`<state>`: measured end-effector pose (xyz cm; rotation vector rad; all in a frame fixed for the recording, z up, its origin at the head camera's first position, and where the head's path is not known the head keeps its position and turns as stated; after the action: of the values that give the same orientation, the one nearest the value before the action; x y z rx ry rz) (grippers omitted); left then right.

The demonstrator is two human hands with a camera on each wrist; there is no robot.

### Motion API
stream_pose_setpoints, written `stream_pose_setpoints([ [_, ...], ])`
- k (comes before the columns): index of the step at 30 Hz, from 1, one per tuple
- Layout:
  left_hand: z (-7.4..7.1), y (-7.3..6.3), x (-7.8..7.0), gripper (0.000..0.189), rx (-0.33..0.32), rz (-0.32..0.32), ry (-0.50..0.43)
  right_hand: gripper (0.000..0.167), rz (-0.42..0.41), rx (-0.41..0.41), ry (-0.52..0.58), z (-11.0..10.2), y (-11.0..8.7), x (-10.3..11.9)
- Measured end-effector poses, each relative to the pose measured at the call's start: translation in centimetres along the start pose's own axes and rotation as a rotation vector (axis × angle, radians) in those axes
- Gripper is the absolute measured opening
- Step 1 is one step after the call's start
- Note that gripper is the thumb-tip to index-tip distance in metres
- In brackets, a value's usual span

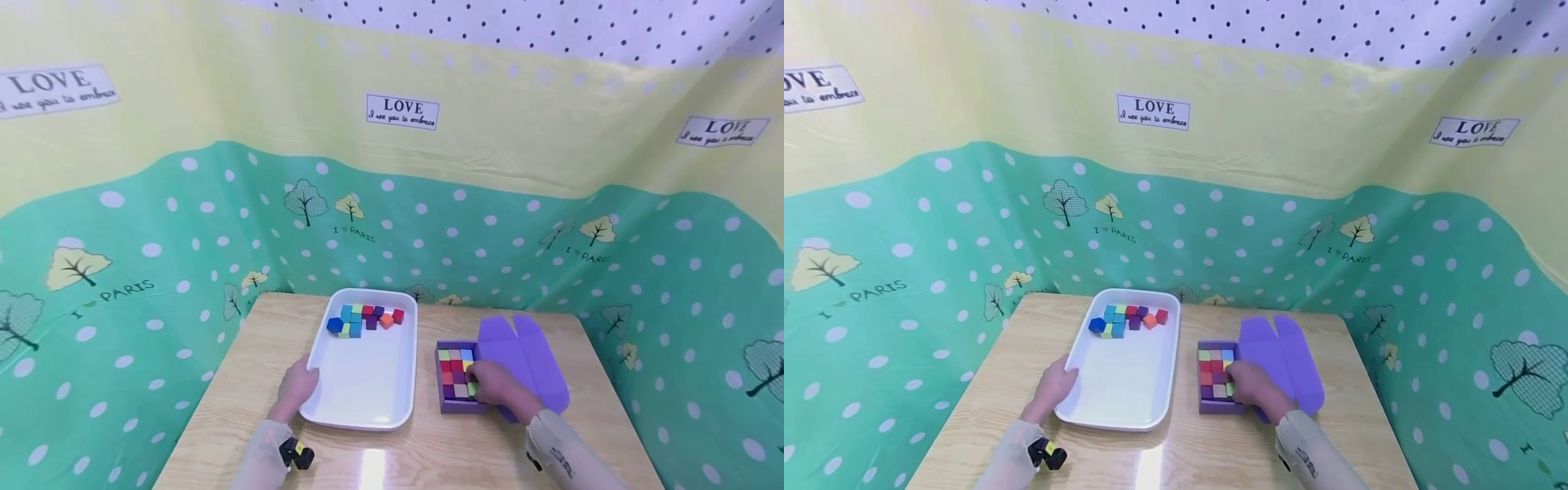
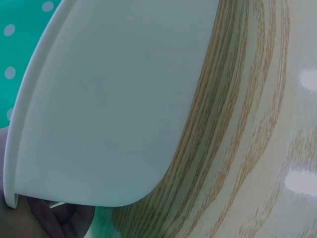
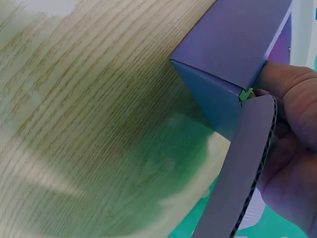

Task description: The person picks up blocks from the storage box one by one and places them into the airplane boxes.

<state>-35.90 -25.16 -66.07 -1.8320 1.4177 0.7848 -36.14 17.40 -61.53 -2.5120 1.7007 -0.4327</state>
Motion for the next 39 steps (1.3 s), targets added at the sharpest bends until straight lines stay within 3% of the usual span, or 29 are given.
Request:
stream_pose_setpoints([
  [15,0.22,-0.28,0.30,0.047,0.000,-0.008,-0.004,0.023,-0.059,-0.058,-0.139,0.60,0.15,0.13],
  [31,-0.14,0.17,0.13,0.046,-0.018,0.006,0.016,0.022,-0.060,-0.152,-0.157,0.38,-0.23,0.23],
  [39,0.01,-0.05,0.10,0.047,0.002,0.001,-0.001,0.025,-0.045,-0.190,-0.109,0.92,-0.56,-0.12],
])
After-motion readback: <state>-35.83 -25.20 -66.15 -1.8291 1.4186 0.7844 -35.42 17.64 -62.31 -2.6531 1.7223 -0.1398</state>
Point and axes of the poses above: each hand's wrist, its own y-axis towards the middle knuckle, its own z-axis out of the palm, x = y × z, the point moved 9 cm from there along y, towards the middle knuckle, and after that the axes turned 8 degrees about -y, right-handed, at the moved point
